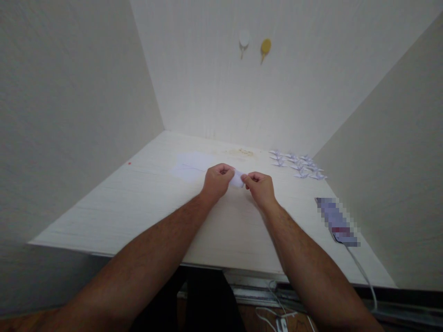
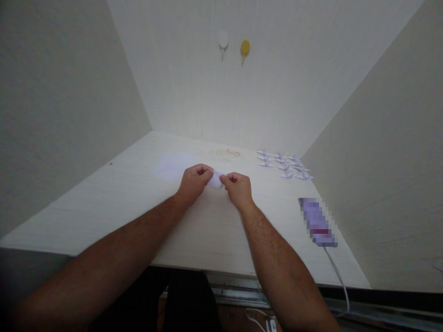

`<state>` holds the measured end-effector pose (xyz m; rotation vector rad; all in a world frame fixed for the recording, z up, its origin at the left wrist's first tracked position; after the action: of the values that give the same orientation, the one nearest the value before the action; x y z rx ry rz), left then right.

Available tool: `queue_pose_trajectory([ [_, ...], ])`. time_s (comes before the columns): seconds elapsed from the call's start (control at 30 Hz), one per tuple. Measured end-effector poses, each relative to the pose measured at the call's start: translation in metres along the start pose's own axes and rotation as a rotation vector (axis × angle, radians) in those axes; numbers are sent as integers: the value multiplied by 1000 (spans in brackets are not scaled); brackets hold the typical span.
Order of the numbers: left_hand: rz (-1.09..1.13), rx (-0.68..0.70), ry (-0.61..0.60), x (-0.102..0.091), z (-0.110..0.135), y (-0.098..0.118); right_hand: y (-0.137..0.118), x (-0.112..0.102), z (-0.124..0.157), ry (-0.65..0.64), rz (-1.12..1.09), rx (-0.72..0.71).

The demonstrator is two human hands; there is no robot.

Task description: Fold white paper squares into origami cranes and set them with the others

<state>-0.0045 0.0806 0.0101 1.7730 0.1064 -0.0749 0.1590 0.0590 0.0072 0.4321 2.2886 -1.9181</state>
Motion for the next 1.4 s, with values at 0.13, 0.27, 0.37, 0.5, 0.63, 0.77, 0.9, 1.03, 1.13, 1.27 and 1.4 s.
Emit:
queue_pose_trajectory([
  [0.13,8,-12,18,-1,0,-2,1,-1,-1,9,66,-1],
  [0.27,16,-20,32,-2,1,-3,3,3,-1,-2,55,-12],
  [0.37,70,-36,29,-2,0,-4,6,7,0,-13,-7,11],
  [0.5,131,-67,39,-3,0,-5,5,11,2,-75,51,7],
  [0.63,153,-95,60,-5,-1,-8,3,10,3,-70,181,-13],
  [0.77,154,-119,84,-7,-3,-14,0,14,4,-92,225,-62],
  [0.9,138,-112,92,-6,-3,-15,0,16,3,-122,307,-73],
  [1.03,125,-103,68,-4,-1,-12,3,16,2,-148,337,-46],
  [1.13,116,-81,56,-4,-1,-9,4,12,1,-87,214,-36],
  [1.27,100,-55,1,-1,-3,-7,0,6,0,23,72,-48],
  [1.4,-91,-54,-64,1,-4,-6,-3,-4,-1,100,95,-30],
])
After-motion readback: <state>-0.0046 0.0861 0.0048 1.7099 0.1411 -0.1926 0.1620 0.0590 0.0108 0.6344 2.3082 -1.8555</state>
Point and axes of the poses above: each hand's wrist, its own z-axis away from the middle knuckle, its own x-axis out of the palm, y = z × x, the point moved 8 cm from there along -z, towards the middle knuckle, and after that the axes turned 3 degrees about -y, right-handed, at the moved point
